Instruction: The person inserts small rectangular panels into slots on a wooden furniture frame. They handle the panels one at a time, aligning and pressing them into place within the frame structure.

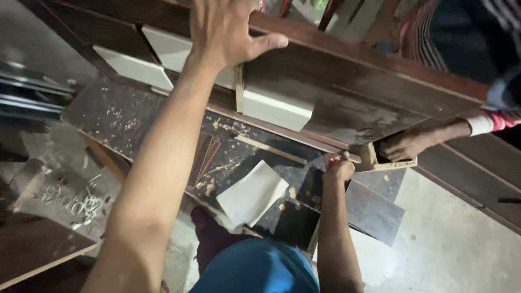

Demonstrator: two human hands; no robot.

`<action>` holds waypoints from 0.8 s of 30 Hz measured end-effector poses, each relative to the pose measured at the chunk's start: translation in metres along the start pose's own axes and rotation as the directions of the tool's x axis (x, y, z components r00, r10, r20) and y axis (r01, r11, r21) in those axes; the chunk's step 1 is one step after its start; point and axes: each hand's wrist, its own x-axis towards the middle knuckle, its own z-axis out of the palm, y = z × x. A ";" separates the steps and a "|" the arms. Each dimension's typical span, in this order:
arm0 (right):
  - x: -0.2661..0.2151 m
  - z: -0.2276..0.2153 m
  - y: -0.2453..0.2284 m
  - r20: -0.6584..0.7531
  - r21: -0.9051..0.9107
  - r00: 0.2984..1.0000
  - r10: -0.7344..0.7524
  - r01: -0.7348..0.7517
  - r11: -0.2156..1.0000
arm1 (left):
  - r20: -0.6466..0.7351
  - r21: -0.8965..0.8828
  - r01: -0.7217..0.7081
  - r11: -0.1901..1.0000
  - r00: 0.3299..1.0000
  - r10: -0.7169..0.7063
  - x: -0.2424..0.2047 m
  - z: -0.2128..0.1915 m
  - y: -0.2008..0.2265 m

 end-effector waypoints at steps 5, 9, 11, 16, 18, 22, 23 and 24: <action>0.013 0.014 0.001 0.075 0.045 0.995 -0.069 0.065 0.997 | -0.028 0.052 -0.015 0.999 0.999 0.016 -0.012 0.001 -0.003; 0.019 0.028 0.001 0.092 0.089 0.990 -0.110 0.102 0.991 | -0.116 0.141 -0.062 0.988 0.990 0.079 -0.015 0.005 -0.004; 0.016 0.033 0.002 0.078 0.062 0.990 -0.120 0.115 0.991 | -0.060 0.110 -0.055 0.992 0.996 0.062 -0.012 0.009 -0.005; -0.001 0.041 0.011 0.050 0.125 0.994 -0.101 0.094 0.988 | -0.035 0.079 -0.034 0.996 0.999 0.037 -0.015 0.010 -0.004; -0.017 0.039 0.027 0.457 0.307 0.883 -0.105 -0.046 0.951 | -0.029 0.085 -0.024 0.996 0.999 0.027 -0.014 0.006 -0.004; -0.065 0.088 0.094 0.115 -0.327 0.973 0.198 -0.151 0.933 | -0.061 0.095 -0.045 0.994 0.997 0.051 -0.010 0.000 -0.001; -0.076 0.095 0.102 0.199 -0.281 0.971 0.135 -0.076 0.957 | -0.078 0.104 -0.057 0.993 0.995 0.065 -0.010 -0.002 0.000; -0.086 0.099 0.111 0.275 -0.228 0.959 0.070 -0.006 0.974 | -0.090 0.109 -0.053 0.993 0.994 0.063 -0.011 -0.003 0.001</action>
